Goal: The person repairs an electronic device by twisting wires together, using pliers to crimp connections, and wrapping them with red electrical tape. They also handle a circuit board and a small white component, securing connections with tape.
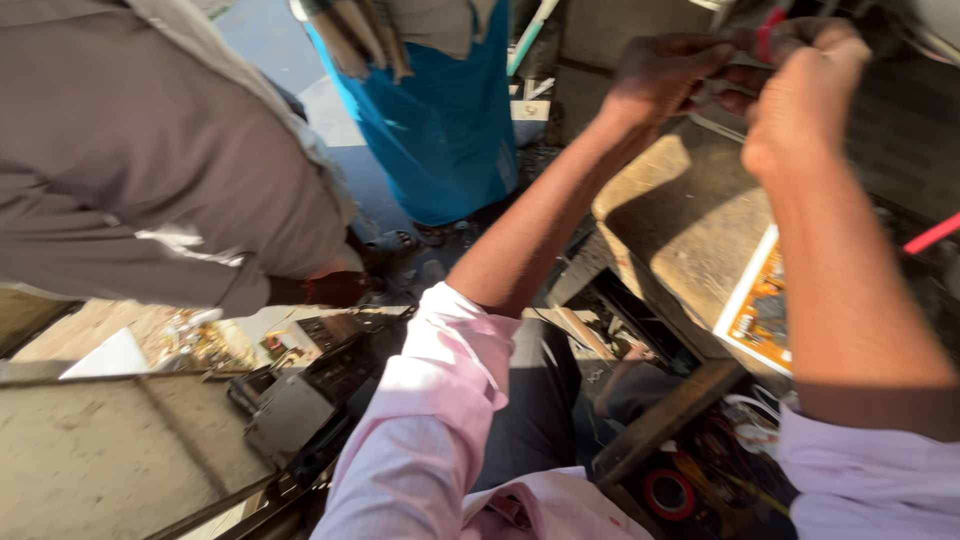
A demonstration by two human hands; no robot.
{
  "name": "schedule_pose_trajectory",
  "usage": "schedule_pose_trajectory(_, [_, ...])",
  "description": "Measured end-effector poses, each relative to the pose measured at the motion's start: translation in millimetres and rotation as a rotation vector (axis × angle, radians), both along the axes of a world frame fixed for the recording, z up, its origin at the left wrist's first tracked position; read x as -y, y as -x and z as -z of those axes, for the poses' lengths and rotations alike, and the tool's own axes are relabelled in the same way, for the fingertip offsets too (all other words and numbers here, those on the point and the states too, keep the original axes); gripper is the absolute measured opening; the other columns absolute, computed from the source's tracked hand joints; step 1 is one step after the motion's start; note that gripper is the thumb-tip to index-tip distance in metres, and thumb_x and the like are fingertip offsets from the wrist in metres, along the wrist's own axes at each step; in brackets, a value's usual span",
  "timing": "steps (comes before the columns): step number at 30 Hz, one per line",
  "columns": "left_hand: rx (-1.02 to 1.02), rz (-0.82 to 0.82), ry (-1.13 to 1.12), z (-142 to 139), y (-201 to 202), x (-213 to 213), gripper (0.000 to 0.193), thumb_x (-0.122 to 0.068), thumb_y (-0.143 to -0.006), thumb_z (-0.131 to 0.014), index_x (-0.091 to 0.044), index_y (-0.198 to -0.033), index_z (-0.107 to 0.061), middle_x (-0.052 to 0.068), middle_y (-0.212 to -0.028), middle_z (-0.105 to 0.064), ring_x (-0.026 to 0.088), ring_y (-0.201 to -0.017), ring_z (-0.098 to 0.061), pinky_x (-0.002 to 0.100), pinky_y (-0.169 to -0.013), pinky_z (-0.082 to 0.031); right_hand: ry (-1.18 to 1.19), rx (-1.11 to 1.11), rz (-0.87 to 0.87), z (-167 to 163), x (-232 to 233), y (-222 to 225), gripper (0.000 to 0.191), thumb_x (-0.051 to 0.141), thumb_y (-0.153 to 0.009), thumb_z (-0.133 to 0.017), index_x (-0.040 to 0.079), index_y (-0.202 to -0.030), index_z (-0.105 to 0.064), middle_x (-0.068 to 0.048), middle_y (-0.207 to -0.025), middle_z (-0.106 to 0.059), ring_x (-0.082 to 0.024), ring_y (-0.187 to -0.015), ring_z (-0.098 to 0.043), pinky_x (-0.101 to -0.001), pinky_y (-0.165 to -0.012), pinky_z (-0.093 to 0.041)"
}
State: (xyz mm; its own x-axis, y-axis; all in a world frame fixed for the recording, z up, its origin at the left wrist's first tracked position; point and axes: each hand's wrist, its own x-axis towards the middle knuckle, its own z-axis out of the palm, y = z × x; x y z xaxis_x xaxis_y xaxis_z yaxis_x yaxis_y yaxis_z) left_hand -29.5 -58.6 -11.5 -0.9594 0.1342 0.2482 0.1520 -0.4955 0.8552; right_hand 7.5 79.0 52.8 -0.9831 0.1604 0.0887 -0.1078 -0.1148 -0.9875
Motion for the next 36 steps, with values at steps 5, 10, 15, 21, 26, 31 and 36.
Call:
schedule_pose_trajectory(5, [0.105,-0.116,0.026,9,0,1,0.022,-0.012,-0.093,-0.075,0.004,-0.107,-0.079,0.005,-0.072,-0.074,0.011,-0.054,-0.062,0.029,-0.049,-0.051,-0.024,0.109,0.053,8,4,-8,0.006,0.006,-0.102,-0.053,0.005,-0.107,-0.055,-0.010,-0.097,-0.069,-0.019,-0.076,-0.077,-0.0399,-0.060,-0.068])
schedule_pose_trajectory(10, [0.071,-0.226,0.230,4,1,-4,0.022,-0.013,-0.099,-0.068,0.006,-0.098,-0.079,0.009,-0.068,-0.066,0.013,-0.055,-0.051,0.032,-0.050,-0.042,-0.124,0.207,0.102,7,13,-7,0.005,0.003,-0.099,-0.055,0.003,-0.101,-0.060,-0.009,-0.091,-0.071,-0.016,-0.069,-0.074,-0.0329,-0.057,-0.064])
schedule_pose_trajectory(15, [-0.232,-0.406,0.760,-1,-5,-2,0.019,-0.018,-0.094,-0.068,0.000,-0.097,-0.075,0.015,-0.083,-0.075,0.024,-0.073,-0.073,0.038,-0.069,-0.057,-0.119,0.223,0.121,7,14,-7,0.006,0.008,-0.100,-0.059,0.003,-0.096,-0.060,-0.007,-0.087,-0.072,-0.014,-0.066,-0.072,-0.0304,-0.055,-0.062])
schedule_pose_trajectory(21, [-0.337,-0.511,0.999,-10,-10,-6,0.018,-0.019,-0.090,-0.069,-0.004,-0.095,-0.077,0.017,-0.087,-0.075,0.030,-0.078,-0.074,0.043,-0.069,-0.058,-0.211,0.243,0.160,10,15,-10,0.011,0.004,-0.096,-0.050,0.003,-0.099,-0.061,-0.008,-0.089,-0.071,-0.015,-0.069,-0.073,-0.0310,-0.055,-0.060])
schedule_pose_trajectory(26, [-0.199,-0.454,0.954,-13,-7,-7,0.017,-0.014,-0.093,-0.061,-0.005,-0.096,-0.076,0.011,-0.087,-0.074,0.021,-0.071,-0.073,0.038,-0.064,-0.060,-0.201,0.229,0.158,6,14,-10,0.013,0.002,-0.094,-0.049,0.003,-0.099,-0.061,-0.009,-0.090,-0.072,-0.016,-0.071,-0.075,-0.0320,-0.057,-0.064])
schedule_pose_trajectory(31, [-0.053,-0.313,0.829,-6,-9,-1,0.016,-0.010,-0.098,-0.060,-0.007,-0.109,-0.070,0.008,-0.084,-0.072,0.018,-0.067,-0.066,0.034,-0.059,-0.056,-0.257,0.202,0.179,9,14,-12,0.007,0.002,-0.094,-0.058,0.003,-0.097,-0.064,-0.008,-0.090,-0.070,-0.013,-0.071,-0.075,-0.0313,-0.059,-0.066])
schedule_pose_trajectory(36, [-0.118,-0.171,0.313,-1,-17,5,0.017,-0.011,-0.101,-0.067,0.000,-0.110,-0.076,0.010,-0.089,-0.077,0.013,-0.079,-0.069,0.028,-0.069,-0.058,-0.278,0.174,0.145,9,13,-12,0.006,0.008,-0.097,-0.064,0.005,-0.099,-0.068,-0.005,-0.091,-0.072,-0.011,-0.073,-0.074,-0.0283,-0.061,-0.064])
